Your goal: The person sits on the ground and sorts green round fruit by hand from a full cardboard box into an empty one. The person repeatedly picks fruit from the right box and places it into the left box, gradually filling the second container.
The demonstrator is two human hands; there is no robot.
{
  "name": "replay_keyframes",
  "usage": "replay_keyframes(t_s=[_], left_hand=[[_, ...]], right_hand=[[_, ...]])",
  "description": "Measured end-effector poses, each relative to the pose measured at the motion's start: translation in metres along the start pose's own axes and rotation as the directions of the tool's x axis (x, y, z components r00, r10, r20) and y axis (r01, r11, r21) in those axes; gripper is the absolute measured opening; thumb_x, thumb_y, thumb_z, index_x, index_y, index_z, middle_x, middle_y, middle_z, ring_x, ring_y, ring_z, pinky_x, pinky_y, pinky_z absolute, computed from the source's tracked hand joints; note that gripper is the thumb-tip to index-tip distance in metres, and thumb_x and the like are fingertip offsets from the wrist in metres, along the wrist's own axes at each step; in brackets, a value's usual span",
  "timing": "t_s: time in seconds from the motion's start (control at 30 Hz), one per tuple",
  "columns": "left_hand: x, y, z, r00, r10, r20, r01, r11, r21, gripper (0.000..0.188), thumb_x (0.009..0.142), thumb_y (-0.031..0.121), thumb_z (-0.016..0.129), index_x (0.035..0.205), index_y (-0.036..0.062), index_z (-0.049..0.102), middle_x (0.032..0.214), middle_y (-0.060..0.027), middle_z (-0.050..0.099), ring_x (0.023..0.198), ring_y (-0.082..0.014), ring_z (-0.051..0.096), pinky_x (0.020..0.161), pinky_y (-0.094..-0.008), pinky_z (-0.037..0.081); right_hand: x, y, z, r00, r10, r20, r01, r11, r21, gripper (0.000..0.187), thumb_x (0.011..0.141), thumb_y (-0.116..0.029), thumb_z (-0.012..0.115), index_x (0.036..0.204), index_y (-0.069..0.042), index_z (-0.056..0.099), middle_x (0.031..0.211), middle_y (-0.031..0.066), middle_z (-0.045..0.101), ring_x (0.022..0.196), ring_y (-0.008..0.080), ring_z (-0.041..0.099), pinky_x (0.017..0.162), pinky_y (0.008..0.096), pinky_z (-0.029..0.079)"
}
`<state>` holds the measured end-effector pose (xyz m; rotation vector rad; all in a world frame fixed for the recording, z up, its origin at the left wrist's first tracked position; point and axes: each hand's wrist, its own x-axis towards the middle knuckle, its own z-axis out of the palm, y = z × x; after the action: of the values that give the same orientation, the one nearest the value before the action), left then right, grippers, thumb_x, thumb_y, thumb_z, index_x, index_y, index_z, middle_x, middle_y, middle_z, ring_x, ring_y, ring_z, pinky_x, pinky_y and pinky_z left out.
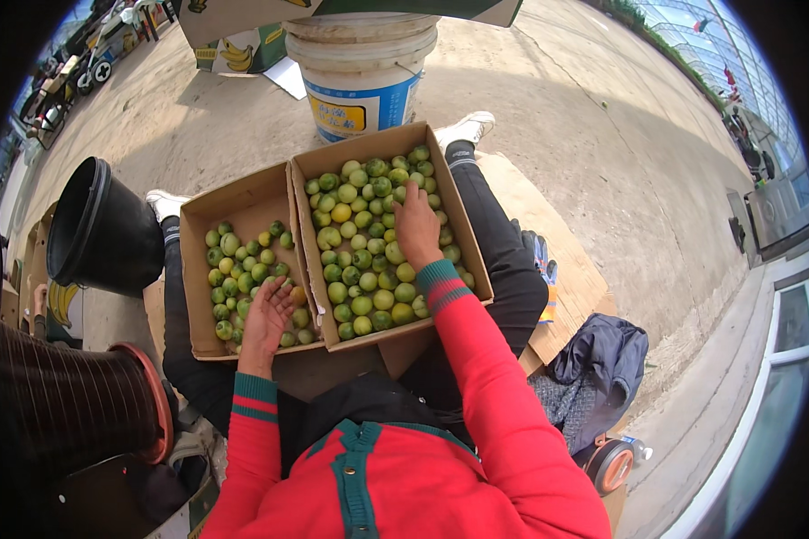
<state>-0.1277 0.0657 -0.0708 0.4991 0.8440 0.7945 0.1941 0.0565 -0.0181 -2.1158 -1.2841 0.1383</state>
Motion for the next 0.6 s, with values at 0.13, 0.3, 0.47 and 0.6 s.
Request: replay_keyframes(t_s=[0.13, 0.3, 0.47, 0.6], left_hand=[[-0.003, 0.006, 0.01, 0.992, 0.019, 0.122, -0.014, 0.999, -0.045, 0.044, 0.102, 0.041, 0.045, 0.125, 0.0045, 0.053, 0.103, -0.006, 0.063, 0.09, -0.0153, 0.063, 0.075, -0.0281, 0.051], [-0.019, 0.011, 0.037, 0.99, 0.047, 0.136, -0.036, 0.995, -0.088, 0.047, 0.103, 0.043, 0.042, 0.127, 0.0033, 0.052, 0.106, -0.0073, 0.065, 0.089, -0.0162, 0.064, 0.075, -0.0276, 0.052], [-0.006, 0.005, 0.014, 0.999, -0.04, 0.029, 0.042, 0.997, -0.071, 0.038, 0.103, 0.032, 0.048, 0.125, 0.0007, 0.052, 0.104, -0.0103, 0.065, 0.094, -0.0198, 0.065, 0.078, -0.0289, 0.054], [-0.002, 0.003, 0.013, 0.999, 0.008, -0.031, -0.013, 0.986, -0.164, 0.044, 0.1, 0.031, 0.053, 0.13, -0.0005, 0.046, 0.121, -0.0173, 0.056, 0.108, -0.0295, 0.06, 0.091, -0.0355, 0.053]], right_hand=[[-0.044, -0.067, -0.013, 0.935, -0.35, 0.056, 0.317, 0.897, 0.307, 0.036, 0.092, -0.023, 0.062, 0.122, -0.007, 0.05, 0.104, 0.0186, 0.062, 0.088, 0.0398, 0.063, 0.07, 0.0476, 0.05], [-0.09, -0.123, 0.002, 0.707, -0.6, 0.375, 0.498, 0.799, 0.339, 0.034, 0.09, -0.021, 0.063, 0.121, -0.01, 0.054, 0.111, 0.0159, 0.054, 0.083, 0.0365, 0.064, 0.067, 0.0446, 0.051], [-0.053, -0.09, 0.006, 0.912, -0.378, 0.16, 0.341, 0.915, 0.217, 0.031, 0.092, -0.019, 0.061, 0.121, -0.01, 0.055, 0.107, 0.0148, 0.054, 0.081, 0.0357, 0.063, 0.068, 0.0458, 0.051], [-0.009, -0.031, 0.008, 0.987, -0.113, 0.118, 0.134, 0.973, -0.187, 0.029, 0.091, -0.02, 0.064, 0.116, -0.007, 0.055, 0.112, 0.0161, 0.052, 0.08, 0.0376, 0.064, 0.064, 0.0468, 0.052]])
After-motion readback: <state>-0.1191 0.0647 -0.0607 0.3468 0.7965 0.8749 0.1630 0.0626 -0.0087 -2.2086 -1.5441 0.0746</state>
